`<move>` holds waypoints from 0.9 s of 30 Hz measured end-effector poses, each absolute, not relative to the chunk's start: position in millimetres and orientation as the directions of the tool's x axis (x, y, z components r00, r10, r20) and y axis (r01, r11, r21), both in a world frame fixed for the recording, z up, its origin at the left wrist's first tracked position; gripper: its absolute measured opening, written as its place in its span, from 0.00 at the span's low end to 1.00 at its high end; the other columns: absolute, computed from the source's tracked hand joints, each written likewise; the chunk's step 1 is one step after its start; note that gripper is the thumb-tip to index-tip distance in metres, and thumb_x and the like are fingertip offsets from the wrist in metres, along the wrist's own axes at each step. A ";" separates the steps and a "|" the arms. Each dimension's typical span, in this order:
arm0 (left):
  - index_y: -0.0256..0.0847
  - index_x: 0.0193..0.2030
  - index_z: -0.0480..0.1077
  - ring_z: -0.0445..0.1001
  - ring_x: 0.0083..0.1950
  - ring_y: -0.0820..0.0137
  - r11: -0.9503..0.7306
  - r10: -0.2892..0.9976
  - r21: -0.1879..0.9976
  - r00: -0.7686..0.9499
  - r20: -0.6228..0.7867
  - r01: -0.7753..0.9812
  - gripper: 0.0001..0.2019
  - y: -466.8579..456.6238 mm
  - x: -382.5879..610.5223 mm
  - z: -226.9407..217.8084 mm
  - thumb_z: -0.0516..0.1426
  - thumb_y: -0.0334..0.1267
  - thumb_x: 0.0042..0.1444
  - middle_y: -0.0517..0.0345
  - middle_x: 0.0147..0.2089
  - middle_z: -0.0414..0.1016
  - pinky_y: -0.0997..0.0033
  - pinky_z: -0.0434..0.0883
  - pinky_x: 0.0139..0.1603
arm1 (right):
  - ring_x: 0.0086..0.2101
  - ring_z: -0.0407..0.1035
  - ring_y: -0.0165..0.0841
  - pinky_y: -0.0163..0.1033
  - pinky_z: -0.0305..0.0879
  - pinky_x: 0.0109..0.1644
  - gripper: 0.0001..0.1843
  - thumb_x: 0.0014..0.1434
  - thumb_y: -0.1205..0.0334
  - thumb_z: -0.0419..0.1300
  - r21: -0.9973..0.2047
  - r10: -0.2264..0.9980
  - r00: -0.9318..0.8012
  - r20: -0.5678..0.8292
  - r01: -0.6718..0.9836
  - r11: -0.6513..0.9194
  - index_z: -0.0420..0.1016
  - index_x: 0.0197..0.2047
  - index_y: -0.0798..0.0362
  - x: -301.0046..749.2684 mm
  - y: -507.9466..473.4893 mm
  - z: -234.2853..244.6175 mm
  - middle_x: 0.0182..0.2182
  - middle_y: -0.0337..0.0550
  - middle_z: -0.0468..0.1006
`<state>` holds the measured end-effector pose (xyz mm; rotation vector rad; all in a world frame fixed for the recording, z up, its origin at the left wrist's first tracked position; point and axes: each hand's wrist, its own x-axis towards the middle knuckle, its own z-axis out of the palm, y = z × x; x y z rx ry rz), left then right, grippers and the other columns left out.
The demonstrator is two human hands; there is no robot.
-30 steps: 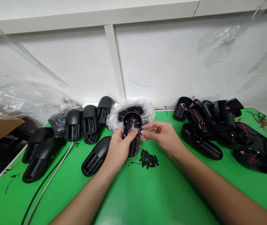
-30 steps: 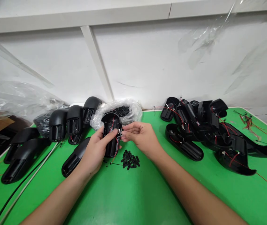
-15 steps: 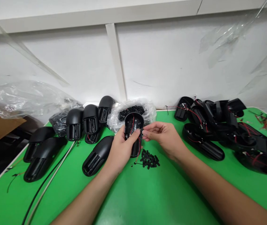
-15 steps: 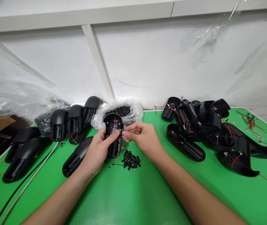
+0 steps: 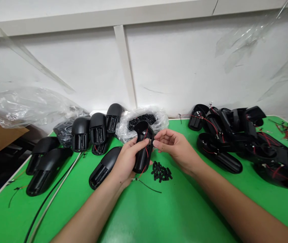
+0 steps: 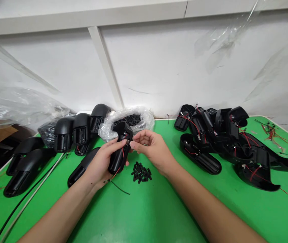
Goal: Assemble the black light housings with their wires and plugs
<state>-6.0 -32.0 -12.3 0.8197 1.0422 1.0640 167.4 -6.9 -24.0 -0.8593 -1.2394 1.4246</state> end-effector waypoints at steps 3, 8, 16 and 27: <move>0.34 0.42 0.71 0.72 0.22 0.71 0.320 0.937 0.909 0.228 -0.263 -0.268 0.23 -31.0 -10.7 -12.6 0.69 0.53 0.52 0.51 0.34 0.76 0.78 0.63 0.16 | 0.45 0.74 0.33 0.38 0.73 0.47 0.28 0.50 0.55 0.80 -0.969 0.951 -0.225 0.210 -0.178 0.172 0.74 0.49 0.53 168.9 -7.8 -25.3 0.45 0.45 0.79; 0.36 0.49 0.68 0.68 0.22 0.73 0.307 0.881 0.914 0.442 -0.168 -0.264 0.29 -32.5 -13.9 -14.5 0.66 0.61 0.56 0.53 0.36 0.74 0.75 0.64 0.17 | 0.66 0.64 0.39 0.45 0.67 0.66 0.36 0.61 0.55 0.74 -0.946 0.896 -0.331 0.295 -0.235 0.225 0.66 0.68 0.45 171.5 -9.4 -23.4 0.65 0.49 0.71; 0.44 0.62 0.66 0.68 0.28 0.75 0.254 0.845 0.955 0.515 -0.143 -0.152 0.34 -38.1 -17.3 -15.4 0.72 0.49 0.53 0.61 0.37 0.68 0.76 0.69 0.21 | 0.54 0.73 0.38 0.45 0.72 0.56 0.31 0.63 0.58 0.73 -0.937 0.835 -0.488 0.257 -0.336 0.092 0.70 0.66 0.44 176.9 -9.4 -22.1 0.54 0.45 0.77; 0.44 0.59 0.68 0.68 0.29 0.71 0.249 0.854 0.967 0.481 -0.197 -0.047 0.28 -39.5 -14.9 -18.4 0.68 0.47 0.54 0.62 0.34 0.67 0.69 0.70 0.24 | 0.53 0.72 0.33 0.43 0.68 0.59 0.31 0.61 0.63 0.75 -0.939 0.809 -0.514 0.285 -0.320 0.127 0.70 0.63 0.43 174.4 -12.4 -22.7 0.57 0.43 0.74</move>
